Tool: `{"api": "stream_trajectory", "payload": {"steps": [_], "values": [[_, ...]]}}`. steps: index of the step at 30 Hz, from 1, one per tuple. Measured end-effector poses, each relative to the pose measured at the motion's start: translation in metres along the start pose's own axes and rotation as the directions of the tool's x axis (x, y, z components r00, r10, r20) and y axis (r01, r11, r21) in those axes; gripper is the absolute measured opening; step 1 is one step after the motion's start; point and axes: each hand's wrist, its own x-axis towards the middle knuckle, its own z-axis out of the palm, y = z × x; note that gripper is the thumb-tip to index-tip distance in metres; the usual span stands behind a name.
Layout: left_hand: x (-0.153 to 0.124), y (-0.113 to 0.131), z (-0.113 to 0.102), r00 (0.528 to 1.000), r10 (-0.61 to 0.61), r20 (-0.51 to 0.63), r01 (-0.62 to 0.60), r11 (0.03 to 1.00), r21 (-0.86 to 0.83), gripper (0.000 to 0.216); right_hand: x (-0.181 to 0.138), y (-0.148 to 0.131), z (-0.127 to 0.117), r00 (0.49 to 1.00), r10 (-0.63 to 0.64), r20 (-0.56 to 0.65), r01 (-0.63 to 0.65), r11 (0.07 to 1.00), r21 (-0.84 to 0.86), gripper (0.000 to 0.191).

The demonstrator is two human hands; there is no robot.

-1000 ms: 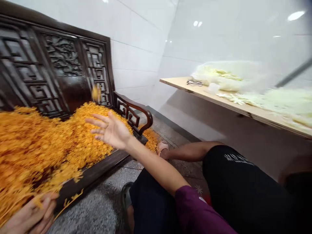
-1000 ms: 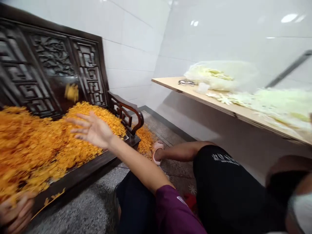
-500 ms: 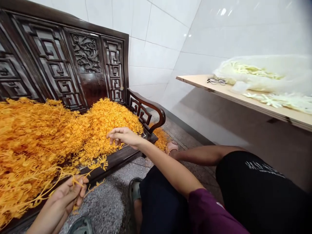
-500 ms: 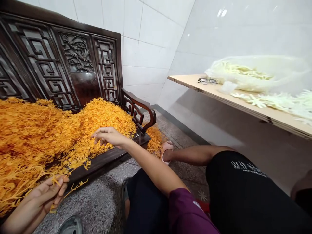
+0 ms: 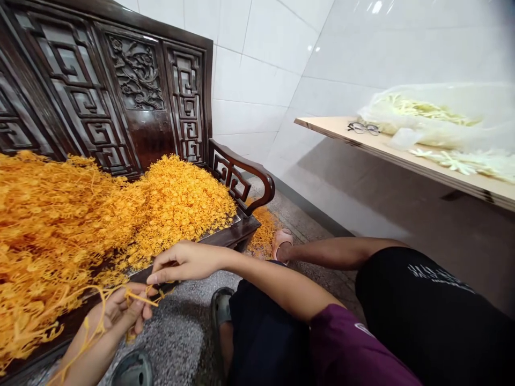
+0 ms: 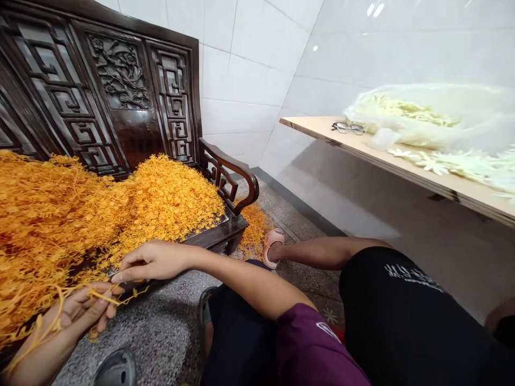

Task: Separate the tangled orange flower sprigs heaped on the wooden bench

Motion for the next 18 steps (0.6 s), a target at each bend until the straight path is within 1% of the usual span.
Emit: {"api": "stream_trajectory", "payload": {"steps": [3,5,7,9,11,12,15,16,18], "values": [[-0.003,-0.002,0.003,0.997,-0.022,0.076,0.025,0.999,-0.044,0.058,-0.004,0.000,-0.004,0.994,-0.001,-0.105,-0.002,1.000,-0.031,0.041],[-0.006,0.000,0.005,0.987,-0.065,0.145,0.080,0.992,-0.100,0.055,-0.008,-0.002,-0.009,0.992,0.012,-0.123,-0.019,0.998,-0.051,0.047],[-0.010,0.003,0.008,0.972,-0.102,0.212,0.136,0.979,-0.153,0.054,-0.011,-0.002,-0.014,0.997,0.050,-0.062,-0.054,0.996,-0.073,0.053],[-0.014,0.007,0.010,0.959,-0.113,0.260,0.166,0.967,-0.192,0.053,-0.013,0.001,-0.018,0.996,0.087,0.009,-0.086,0.990,-0.111,0.056],[-0.016,0.008,0.010,0.952,-0.109,0.287,0.177,0.959,-0.221,0.050,-0.013,0.005,-0.019,0.995,0.103,0.005,-0.100,0.977,-0.186,0.057],[-0.016,0.008,0.010,0.950,-0.106,0.295,0.181,0.954,-0.238,0.049,-0.012,0.007,-0.019,0.995,0.099,-0.024,-0.102,0.965,-0.242,0.057],[-0.016,0.008,0.009,0.941,-0.103,0.323,0.198,0.940,-0.278,0.050,-0.008,0.013,-0.017,0.983,0.074,-0.170,-0.140,0.895,-0.423,0.059],[-0.016,0.009,0.008,0.938,-0.098,0.334,0.200,0.936,-0.288,0.049,-0.006,0.014,-0.017,0.975,0.067,-0.212,-0.159,0.874,-0.460,0.060],[-0.017,0.012,0.008,0.936,-0.082,0.342,0.195,0.931,-0.309,0.047,-0.002,0.015,-0.018,0.959,0.064,-0.277,-0.196,0.854,-0.482,0.062]]}}
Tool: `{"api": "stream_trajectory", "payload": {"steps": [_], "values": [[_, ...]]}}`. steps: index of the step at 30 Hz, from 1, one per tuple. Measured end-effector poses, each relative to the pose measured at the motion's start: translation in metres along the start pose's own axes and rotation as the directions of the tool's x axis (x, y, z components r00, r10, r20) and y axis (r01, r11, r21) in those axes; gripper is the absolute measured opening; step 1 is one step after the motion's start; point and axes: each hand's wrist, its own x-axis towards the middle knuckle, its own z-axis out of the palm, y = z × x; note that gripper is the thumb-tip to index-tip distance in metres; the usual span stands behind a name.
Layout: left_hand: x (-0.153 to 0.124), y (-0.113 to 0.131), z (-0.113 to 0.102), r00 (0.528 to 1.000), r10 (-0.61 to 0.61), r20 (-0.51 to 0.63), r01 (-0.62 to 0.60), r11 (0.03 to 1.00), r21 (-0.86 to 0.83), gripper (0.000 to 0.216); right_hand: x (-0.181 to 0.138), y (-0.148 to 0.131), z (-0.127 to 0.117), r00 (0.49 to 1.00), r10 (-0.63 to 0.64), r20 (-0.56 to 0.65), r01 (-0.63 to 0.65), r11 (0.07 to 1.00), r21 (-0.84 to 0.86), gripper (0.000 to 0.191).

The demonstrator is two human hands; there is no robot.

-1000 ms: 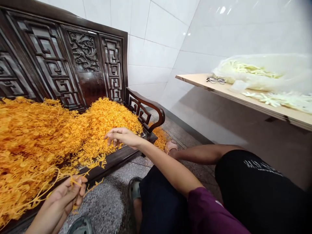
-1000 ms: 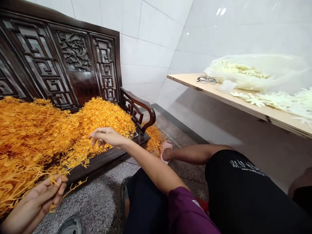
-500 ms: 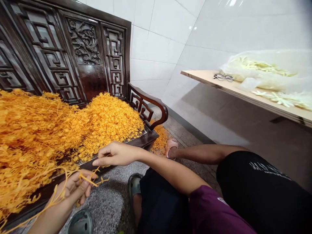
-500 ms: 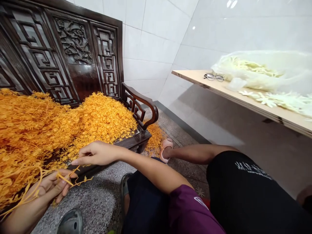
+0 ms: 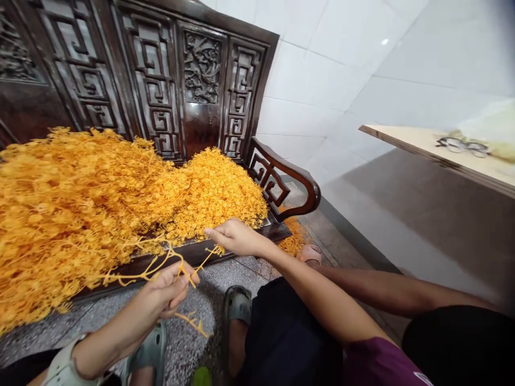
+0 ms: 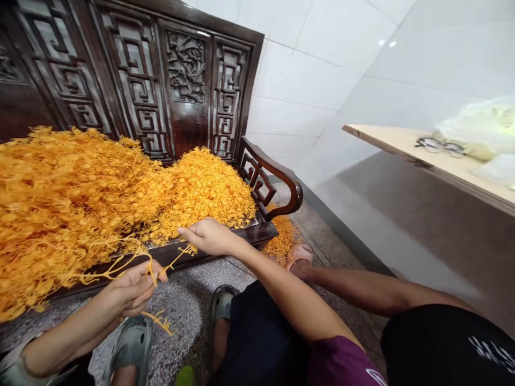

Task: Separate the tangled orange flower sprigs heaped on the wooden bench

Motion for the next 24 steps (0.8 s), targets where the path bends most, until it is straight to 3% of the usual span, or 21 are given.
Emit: {"api": "stream_trajectory", "payload": {"steps": [6,9,12,19,24], "values": [[-0.003,0.015,0.005,0.995,0.101,-0.012,-0.101,0.995,-0.012,0.033,0.009,-0.001,-0.002,0.983,0.061,-0.175,-0.049,0.996,0.075,0.064],[-0.002,0.020,0.005,0.989,0.148,-0.022,-0.148,0.989,-0.009,0.025,0.017,0.000,0.002,0.936,0.069,-0.346,-0.052,0.997,0.060,0.065],[0.001,0.022,0.006,0.980,0.197,-0.027,-0.198,0.980,-0.007,0.021,0.028,0.003,0.008,0.894,0.090,-0.438,-0.048,0.993,0.106,0.066],[0.002,0.024,0.009,0.905,0.423,-0.050,-0.404,0.890,0.212,0.025,0.047,0.011,0.013,0.879,0.205,-0.429,-0.032,0.926,0.377,0.065],[0.007,0.019,0.002,0.870,0.491,-0.057,-0.456,0.842,0.290,0.031,0.048,0.012,0.013,0.873,0.189,-0.449,-0.033,0.942,0.334,0.062]]}}
